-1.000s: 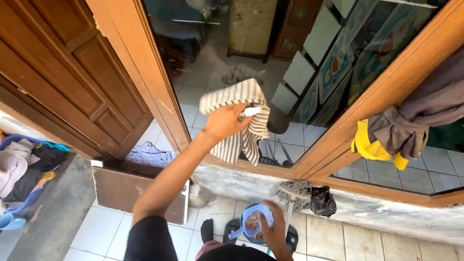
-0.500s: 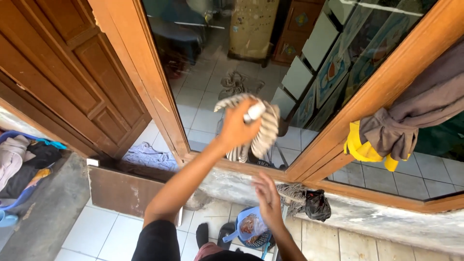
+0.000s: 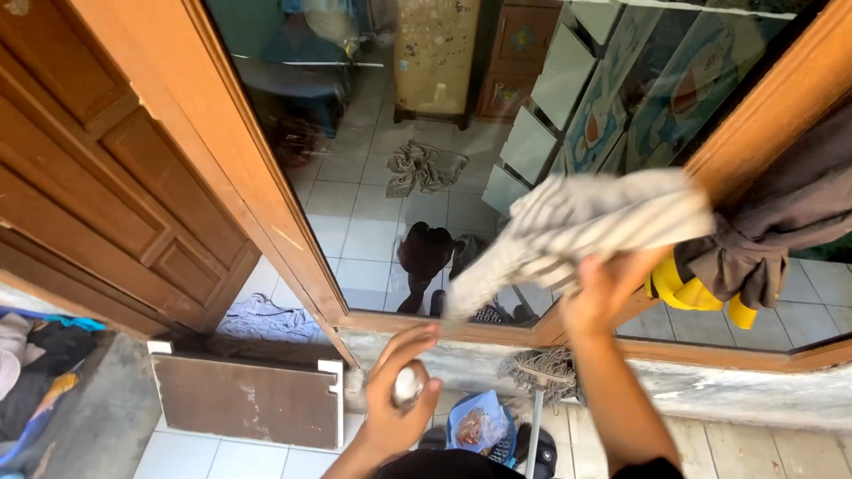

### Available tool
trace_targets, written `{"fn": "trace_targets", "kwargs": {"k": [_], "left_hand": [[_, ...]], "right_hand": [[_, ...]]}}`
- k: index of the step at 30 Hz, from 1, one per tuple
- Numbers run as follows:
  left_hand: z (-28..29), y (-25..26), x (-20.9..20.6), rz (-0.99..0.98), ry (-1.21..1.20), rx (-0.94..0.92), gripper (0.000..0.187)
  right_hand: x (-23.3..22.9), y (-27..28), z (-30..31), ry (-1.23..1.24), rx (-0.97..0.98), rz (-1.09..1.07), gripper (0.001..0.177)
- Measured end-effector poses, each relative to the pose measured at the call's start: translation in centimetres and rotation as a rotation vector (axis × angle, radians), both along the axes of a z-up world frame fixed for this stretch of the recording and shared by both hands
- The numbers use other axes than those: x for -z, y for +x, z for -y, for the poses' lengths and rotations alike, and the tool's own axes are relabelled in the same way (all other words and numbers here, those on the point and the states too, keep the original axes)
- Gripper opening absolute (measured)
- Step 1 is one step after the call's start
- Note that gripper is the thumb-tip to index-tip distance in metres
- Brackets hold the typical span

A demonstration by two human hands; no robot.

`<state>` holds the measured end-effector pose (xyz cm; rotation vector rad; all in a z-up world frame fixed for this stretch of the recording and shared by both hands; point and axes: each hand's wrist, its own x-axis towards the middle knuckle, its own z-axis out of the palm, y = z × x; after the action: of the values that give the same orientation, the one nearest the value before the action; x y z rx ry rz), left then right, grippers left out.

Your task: Cleaning a glass door or window using a spray bottle and a cloth.

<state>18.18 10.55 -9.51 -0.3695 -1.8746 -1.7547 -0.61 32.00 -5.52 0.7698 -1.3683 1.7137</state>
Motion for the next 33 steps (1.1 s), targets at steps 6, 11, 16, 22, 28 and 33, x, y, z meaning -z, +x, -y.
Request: {"fn": "trace_targets", "kwargs": {"k": [6, 11, 16, 22, 28, 33], "left_hand": [[3.3, -0.6, 1.6, -0.138, -0.034, -0.054, 0.027], [5.3, -1.7, 3.0, -0.039, 0.067, -0.041, 0.022], [7.0, -2.6, 4.0, 0.009, 0.055, -0.039, 0.019], [8.0, -3.4, 5.4, 0.118, 0.257, -0.042, 0.020], [8.7, -4.4, 6.4, 0.152, 0.266, 0.043, 0.017], [9.5, -4.6, 6.3, 0.131, 0.275, 0.027, 0.014]], "right_hand": [[-9.2, -13.2, 0.6, 0.530, 1.038, 0.119, 0.073], [-8.7, -8.6, 10.2, 1.419, 0.581, -0.202, 0.071], [-7.4, -8.0, 12.2, 1.774, 0.311, -0.358, 0.067], [-5.3, -8.2, 12.6, 1.638, 0.393, -0.891, 0.057], [-4.5, -7.5, 12.0, 1.478, 0.417, -1.306, 0.049], [-19.8, -3.7, 14.6, 1.614, 0.708, -0.188, 0.041]]}}
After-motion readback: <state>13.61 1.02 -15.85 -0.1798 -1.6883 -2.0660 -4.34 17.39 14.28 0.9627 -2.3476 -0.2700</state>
